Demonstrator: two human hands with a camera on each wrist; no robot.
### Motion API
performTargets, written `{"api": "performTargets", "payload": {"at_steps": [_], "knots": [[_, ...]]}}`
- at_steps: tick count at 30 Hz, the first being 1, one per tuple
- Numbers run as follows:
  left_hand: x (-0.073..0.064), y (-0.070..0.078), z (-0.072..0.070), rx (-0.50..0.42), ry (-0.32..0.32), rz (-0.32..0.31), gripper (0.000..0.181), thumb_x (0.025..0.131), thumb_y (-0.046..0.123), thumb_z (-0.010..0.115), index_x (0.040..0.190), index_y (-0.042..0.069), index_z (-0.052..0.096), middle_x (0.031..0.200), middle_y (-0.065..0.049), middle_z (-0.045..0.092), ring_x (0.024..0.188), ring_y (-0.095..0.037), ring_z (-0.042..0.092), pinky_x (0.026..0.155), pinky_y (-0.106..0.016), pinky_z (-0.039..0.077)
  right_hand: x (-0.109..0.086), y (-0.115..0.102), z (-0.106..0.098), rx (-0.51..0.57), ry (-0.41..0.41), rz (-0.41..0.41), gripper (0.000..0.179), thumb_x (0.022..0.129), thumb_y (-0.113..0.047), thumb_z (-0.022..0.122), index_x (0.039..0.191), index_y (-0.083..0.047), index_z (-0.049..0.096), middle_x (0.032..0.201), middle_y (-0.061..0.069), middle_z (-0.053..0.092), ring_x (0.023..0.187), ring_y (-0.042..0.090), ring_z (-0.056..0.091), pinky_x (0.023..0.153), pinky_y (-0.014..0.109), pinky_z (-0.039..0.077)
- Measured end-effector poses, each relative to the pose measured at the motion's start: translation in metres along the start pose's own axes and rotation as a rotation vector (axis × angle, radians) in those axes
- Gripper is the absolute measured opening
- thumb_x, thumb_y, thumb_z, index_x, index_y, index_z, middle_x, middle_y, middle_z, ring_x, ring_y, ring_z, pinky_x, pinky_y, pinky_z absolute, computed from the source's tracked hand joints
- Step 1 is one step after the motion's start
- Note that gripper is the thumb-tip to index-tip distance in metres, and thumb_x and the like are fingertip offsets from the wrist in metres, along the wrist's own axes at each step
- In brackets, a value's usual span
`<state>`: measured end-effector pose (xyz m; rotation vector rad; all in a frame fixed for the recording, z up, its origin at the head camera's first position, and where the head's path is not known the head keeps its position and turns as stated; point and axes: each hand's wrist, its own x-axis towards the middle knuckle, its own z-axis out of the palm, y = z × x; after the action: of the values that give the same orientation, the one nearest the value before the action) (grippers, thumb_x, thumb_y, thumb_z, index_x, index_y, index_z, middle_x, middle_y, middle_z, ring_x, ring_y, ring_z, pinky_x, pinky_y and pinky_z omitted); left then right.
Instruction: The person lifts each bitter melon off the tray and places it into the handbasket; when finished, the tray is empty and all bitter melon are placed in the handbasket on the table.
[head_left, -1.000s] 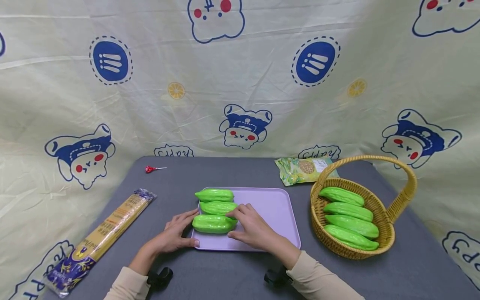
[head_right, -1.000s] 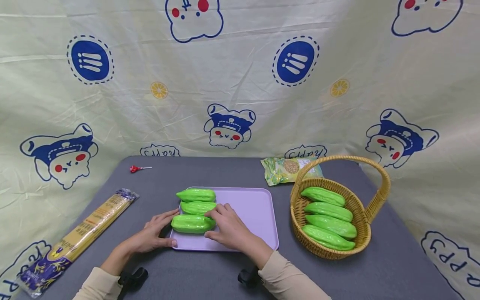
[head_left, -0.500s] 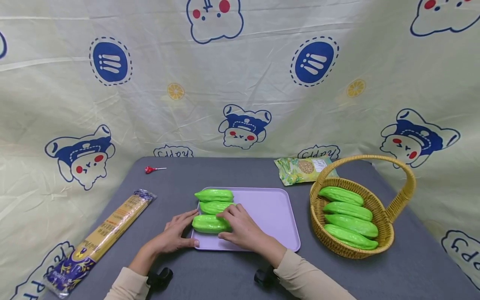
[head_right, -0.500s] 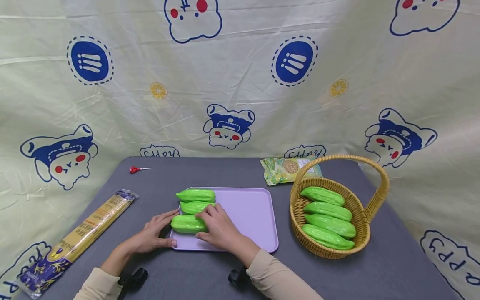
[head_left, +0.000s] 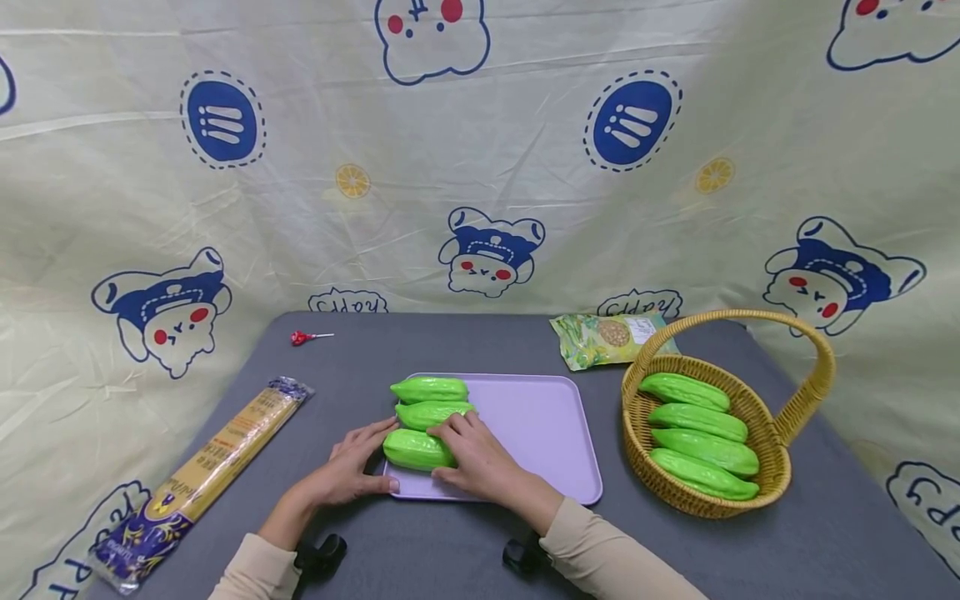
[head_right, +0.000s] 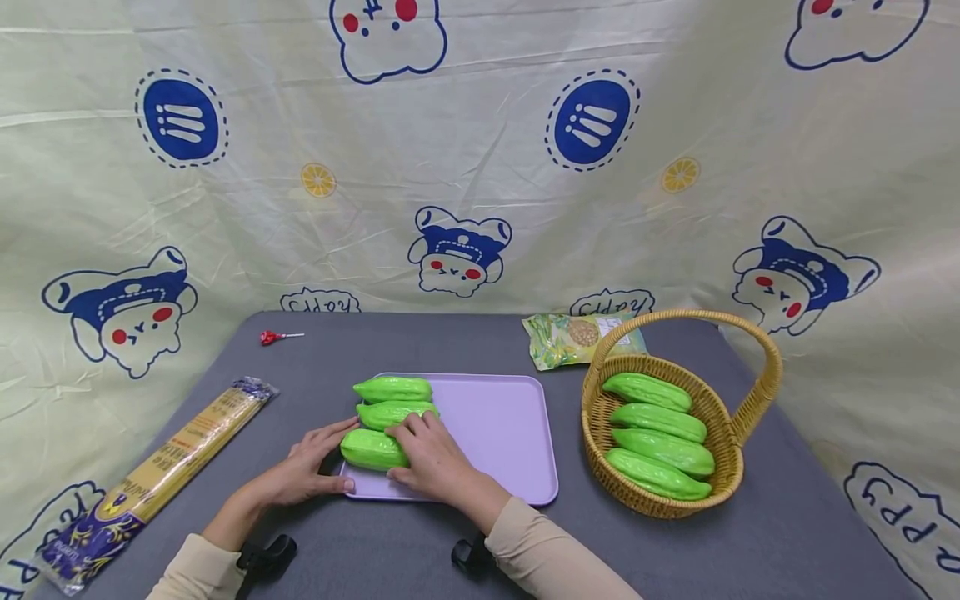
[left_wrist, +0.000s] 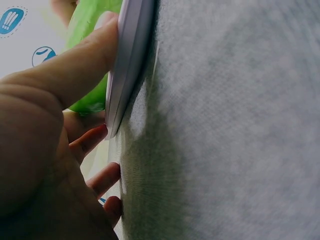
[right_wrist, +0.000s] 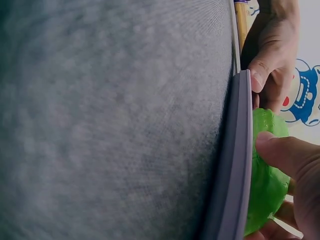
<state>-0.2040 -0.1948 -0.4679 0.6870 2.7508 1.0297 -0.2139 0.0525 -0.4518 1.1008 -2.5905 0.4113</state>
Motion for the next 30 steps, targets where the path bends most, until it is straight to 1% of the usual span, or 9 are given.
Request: {"api": "performTargets", "payload": {"at_steps": [6,14,21,25,30], "knots": [[-0.0002,0.0005,-0.0009,0.000,0.004,0.005,0.085,0.077,0.040,0.075,0.145,0.007,0.035,0.152,-0.014,0.032,0.130,-0.041,0.030,0.095,-0.058,0.025,-0.0015,-0.0005,0.0008,-0.001,-0.047,0.016,0.055,0.078,-0.037,0.075,0.124,-0.013,0.058,0.108,0.001,0.057,0.095,0.015,0.049,0.085,0.029,0.043],[-0.0010,0.0008,-0.0008,0.003,0.006,0.001,0.085,0.077,0.039,0.075,0.145,0.007,0.036,0.152,-0.015,0.031,0.130,-0.041,0.030,0.095,-0.057,0.025,-0.0035,0.0002,-0.0009,0.025,-0.081,0.005,0.055,0.081,-0.036,0.073,0.127,-0.013,0.057,0.108,0.000,0.058,0.096,0.014,0.049,0.083,0.028,0.044],[-0.0011,0.0005,-0.0009,0.015,0.004,0.020,0.085,0.077,0.039,0.075,0.145,0.006,0.036,0.152,-0.015,0.031,0.130,-0.042,0.029,0.094,-0.058,0.026,-0.0041,0.0013,-0.0024,0.042,-0.091,-0.006,0.055,0.081,-0.035,0.073,0.128,-0.011,0.057,0.109,0.001,0.058,0.098,0.014,0.049,0.085,0.028,0.044],[-0.0007,0.0005,-0.0008,0.018,0.004,0.019,0.085,0.077,0.039,0.075,0.145,0.006,0.036,0.152,-0.015,0.031,0.131,-0.042,0.029,0.095,-0.059,0.025,-0.0052,0.0014,-0.0050,0.053,-0.092,-0.007,0.055,0.081,-0.036,0.073,0.128,-0.011,0.058,0.109,0.000,0.059,0.099,0.014,0.050,0.087,0.029,0.044],[-0.0007,0.0006,-0.0005,0.016,0.004,0.017,0.085,0.077,0.039,0.075,0.144,0.005,0.036,0.152,-0.015,0.031,0.131,-0.042,0.029,0.096,-0.060,0.025,-0.0075,0.0033,-0.0089,0.068,-0.074,-0.021,0.057,0.080,-0.036,0.074,0.128,-0.010,0.058,0.109,0.001,0.059,0.100,0.015,0.051,0.089,0.030,0.045]]}}
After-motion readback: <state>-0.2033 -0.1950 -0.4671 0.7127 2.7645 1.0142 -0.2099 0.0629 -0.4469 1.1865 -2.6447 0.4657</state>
